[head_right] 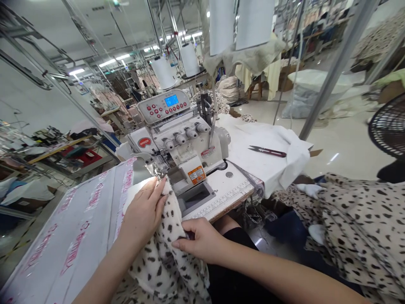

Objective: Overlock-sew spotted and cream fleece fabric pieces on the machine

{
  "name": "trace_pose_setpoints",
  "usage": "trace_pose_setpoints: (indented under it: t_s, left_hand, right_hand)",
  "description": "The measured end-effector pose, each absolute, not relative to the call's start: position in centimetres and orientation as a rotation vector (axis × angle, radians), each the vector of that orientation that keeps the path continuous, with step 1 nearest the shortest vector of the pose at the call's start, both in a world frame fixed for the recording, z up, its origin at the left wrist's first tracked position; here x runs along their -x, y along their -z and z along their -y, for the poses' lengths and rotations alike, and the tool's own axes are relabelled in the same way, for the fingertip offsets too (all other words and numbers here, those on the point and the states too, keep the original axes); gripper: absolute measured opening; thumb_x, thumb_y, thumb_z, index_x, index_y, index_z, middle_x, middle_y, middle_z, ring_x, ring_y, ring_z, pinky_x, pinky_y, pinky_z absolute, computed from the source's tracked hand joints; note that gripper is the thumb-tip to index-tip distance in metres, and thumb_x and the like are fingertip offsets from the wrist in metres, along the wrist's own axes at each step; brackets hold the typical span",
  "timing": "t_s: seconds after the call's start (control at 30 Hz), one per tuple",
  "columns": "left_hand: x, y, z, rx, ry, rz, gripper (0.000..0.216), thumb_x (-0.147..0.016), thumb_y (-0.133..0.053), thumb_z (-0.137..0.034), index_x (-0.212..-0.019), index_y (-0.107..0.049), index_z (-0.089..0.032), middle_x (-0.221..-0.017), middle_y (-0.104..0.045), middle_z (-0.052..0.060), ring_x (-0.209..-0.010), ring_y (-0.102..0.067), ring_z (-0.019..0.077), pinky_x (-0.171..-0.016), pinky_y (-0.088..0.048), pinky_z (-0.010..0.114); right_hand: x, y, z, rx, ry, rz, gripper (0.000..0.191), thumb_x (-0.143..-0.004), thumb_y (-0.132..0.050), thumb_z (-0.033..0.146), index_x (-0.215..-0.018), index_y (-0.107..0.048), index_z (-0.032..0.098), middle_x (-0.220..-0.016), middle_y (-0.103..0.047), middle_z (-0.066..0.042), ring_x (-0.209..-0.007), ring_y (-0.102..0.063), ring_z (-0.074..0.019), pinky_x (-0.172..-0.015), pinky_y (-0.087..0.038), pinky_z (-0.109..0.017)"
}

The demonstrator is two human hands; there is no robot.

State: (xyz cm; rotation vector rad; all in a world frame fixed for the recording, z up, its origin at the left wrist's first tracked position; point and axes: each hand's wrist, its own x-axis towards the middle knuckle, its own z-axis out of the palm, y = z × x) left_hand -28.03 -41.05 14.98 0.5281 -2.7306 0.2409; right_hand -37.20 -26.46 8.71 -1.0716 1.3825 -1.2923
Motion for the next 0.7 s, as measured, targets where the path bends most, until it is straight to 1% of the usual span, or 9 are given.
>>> trace_pose_setpoints:
  t_s: [0.1,0.2,0.27,0.33,0.4,0.47,0.53,0.6,0.7]
  left_hand:
    - [28.2,-14.9,41.1,-0.530,-0.231,2.738,0.045,-0.089,-0.036,-0.034,-0.129,-0.042,-0.015,-0.126,-0.046,0.017,-0.117,-0.043,0.0284,-0.093,-0.041,0.043]
    - [27.8,-15.4,41.3,-0.535,-0.105,2.756,0.045,-0.089,-0.035,-0.035,-0.129,-0.042,-0.017,-0.129,-0.044,0.015,-0.118,-0.042,0.0281,-0.094,-0.039,0.044]
    - [27.3,-15.9,41.5,-0.575,0.109,2.737,0.042,-0.089,-0.034,-0.035,-0.125,-0.046,-0.018,-0.129,-0.046,0.010,-0.117,-0.044,0.0246,-0.096,-0.039,0.040]
    - [26.9,-16.5,41.8,-0.681,0.351,2.669,0.035,-0.088,-0.037,-0.036,-0.115,-0.052,-0.021,-0.124,-0.052,0.005,-0.110,-0.050,0.0206,-0.092,-0.042,0.034]
    - [26.6,-16.9,42.1,-0.779,0.493,2.610,0.029,-0.086,-0.040,-0.038,-0.105,-0.056,-0.023,-0.120,-0.055,0.001,-0.106,-0.053,0.0188,-0.089,-0.044,0.030]
    - [26.5,-17.0,42.2,-0.811,0.515,2.601,0.027,-0.085,-0.040,-0.038,-0.100,-0.058,-0.023,-0.120,-0.055,0.000,-0.107,-0.053,0.0190,-0.090,-0.042,0.030]
    - [26.6,-16.9,42.1,-0.811,0.503,2.612,0.028,-0.086,-0.039,-0.038,-0.101,-0.058,-0.024,-0.123,-0.053,-0.001,-0.111,-0.051,0.0190,-0.093,-0.041,0.031]
    - [26.7,-16.9,42.1,-0.819,0.509,2.626,0.027,-0.086,-0.039,-0.038,-0.100,-0.058,-0.024,-0.124,-0.053,-0.002,-0.112,-0.050,0.0184,-0.093,-0.041,0.030]
    - [26.9,-17.3,42.3,-0.826,0.553,2.659,0.027,-0.086,-0.038,-0.037,-0.100,-0.057,-0.025,-0.125,-0.052,-0.002,-0.114,-0.049,0.0179,-0.095,-0.039,0.030]
  right_hand:
    - [37.6,-9.0,26.5,1.153,1.285,-1.424,0.022,-0.072,-0.058,0.030,-0.061,-0.048,0.013,-0.061,-0.037,0.003,-0.059,-0.034,-0.0083,-0.055,-0.029,-0.020]
    - [37.7,-9.3,26.0,1.249,1.280,-1.461,0.016,-0.073,-0.057,0.023,-0.063,-0.050,0.013,-0.066,-0.042,0.002,-0.061,-0.039,-0.0087,-0.056,-0.031,-0.019]
    - [37.7,-9.7,25.4,1.266,1.273,-1.463,0.019,-0.073,-0.059,0.022,-0.060,-0.047,0.014,-0.064,-0.042,0.003,-0.060,-0.039,-0.0080,-0.054,-0.030,-0.018]
    - [37.9,-10.5,24.8,1.246,1.266,-1.443,0.024,-0.073,-0.061,0.023,-0.056,-0.045,0.013,-0.061,-0.040,0.003,-0.058,-0.037,-0.0074,-0.052,-0.029,-0.018]
    - [38.2,-11.4,24.3,1.238,1.253,-1.422,0.027,-0.072,-0.062,0.024,-0.055,-0.045,0.013,-0.059,-0.040,0.003,-0.057,-0.038,-0.0072,-0.052,-0.029,-0.018]
    - [38.4,-12.0,23.9,1.256,1.229,-1.415,0.030,-0.072,-0.064,0.026,-0.053,-0.045,0.013,-0.059,-0.041,0.003,-0.058,-0.039,-0.0074,-0.053,-0.029,-0.018]
    - [38.4,-12.2,23.7,1.270,1.214,-1.406,0.033,-0.072,-0.064,0.029,-0.052,-0.042,0.013,-0.059,-0.041,0.003,-0.059,-0.040,-0.0078,-0.054,-0.029,-0.019]
    - [38.3,-11.9,23.5,1.248,1.214,-1.399,0.036,-0.072,-0.064,0.031,-0.051,-0.040,0.014,-0.059,-0.040,0.003,-0.060,-0.039,-0.0079,-0.055,-0.030,-0.020]
    - [38.2,-11.2,23.6,1.191,1.228,-1.381,0.036,-0.073,-0.063,0.033,-0.052,-0.041,0.014,-0.059,-0.040,0.003,-0.059,-0.038,-0.0080,-0.054,-0.029,-0.020]
